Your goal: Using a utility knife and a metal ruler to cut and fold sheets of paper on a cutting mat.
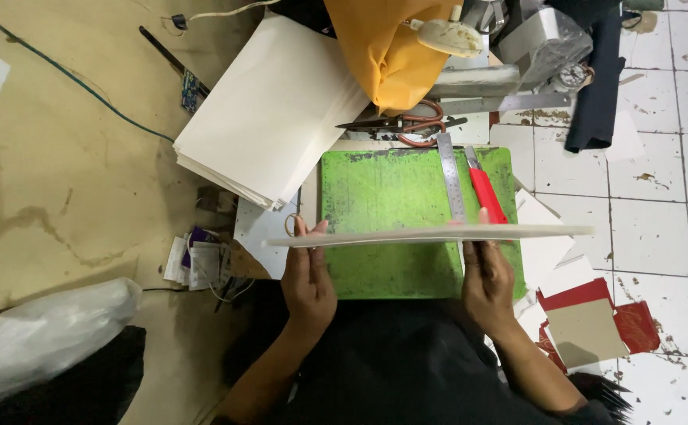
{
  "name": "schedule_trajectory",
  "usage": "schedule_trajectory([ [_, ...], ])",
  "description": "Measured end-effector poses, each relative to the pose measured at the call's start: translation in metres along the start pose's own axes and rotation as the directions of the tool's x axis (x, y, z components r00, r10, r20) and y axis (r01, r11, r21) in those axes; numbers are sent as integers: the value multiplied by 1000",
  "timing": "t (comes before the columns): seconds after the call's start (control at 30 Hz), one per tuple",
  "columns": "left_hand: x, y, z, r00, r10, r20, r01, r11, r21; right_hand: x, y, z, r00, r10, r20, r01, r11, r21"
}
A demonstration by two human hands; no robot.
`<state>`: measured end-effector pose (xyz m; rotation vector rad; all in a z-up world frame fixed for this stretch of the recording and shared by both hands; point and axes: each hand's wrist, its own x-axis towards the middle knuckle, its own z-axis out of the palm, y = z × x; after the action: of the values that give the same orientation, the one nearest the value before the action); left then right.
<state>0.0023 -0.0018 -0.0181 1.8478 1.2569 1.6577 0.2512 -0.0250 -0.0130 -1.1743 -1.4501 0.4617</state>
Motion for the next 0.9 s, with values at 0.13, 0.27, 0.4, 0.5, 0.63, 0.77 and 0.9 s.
schedule_trajectory([
  [0.13,1,2,1,1000,17,-2,-17,1000,5,-48,81,-5,998,58,2,-58,998,3],
  [0.27,6,7,-2,1000,23,17,-24,998,50,-5,3,0,998,63,-3,-63,998,-7],
  [0.4,0,-11,-2,998,53,20,-53,998,-21,-14,19,1,997,66,28,-68,997,45],
  [0.5,4,-19,-5,998,47,29,-45,997,-62,-10,16,-2,999,43,33,-45,998,45],
  [0.63,5,-26,-5,999,2,51,7,984,-180,-5,9,-9,997,-11,75,3,995,99],
  [0.77,14,-27,-6,997,-1,82,16,982,-188,-4,15,-5,995,54,88,-63,993,103],
  [0.9,14,-28,-6,995,-14,98,32,983,-183,-5,15,-9,991,71,117,-83,992,99],
])
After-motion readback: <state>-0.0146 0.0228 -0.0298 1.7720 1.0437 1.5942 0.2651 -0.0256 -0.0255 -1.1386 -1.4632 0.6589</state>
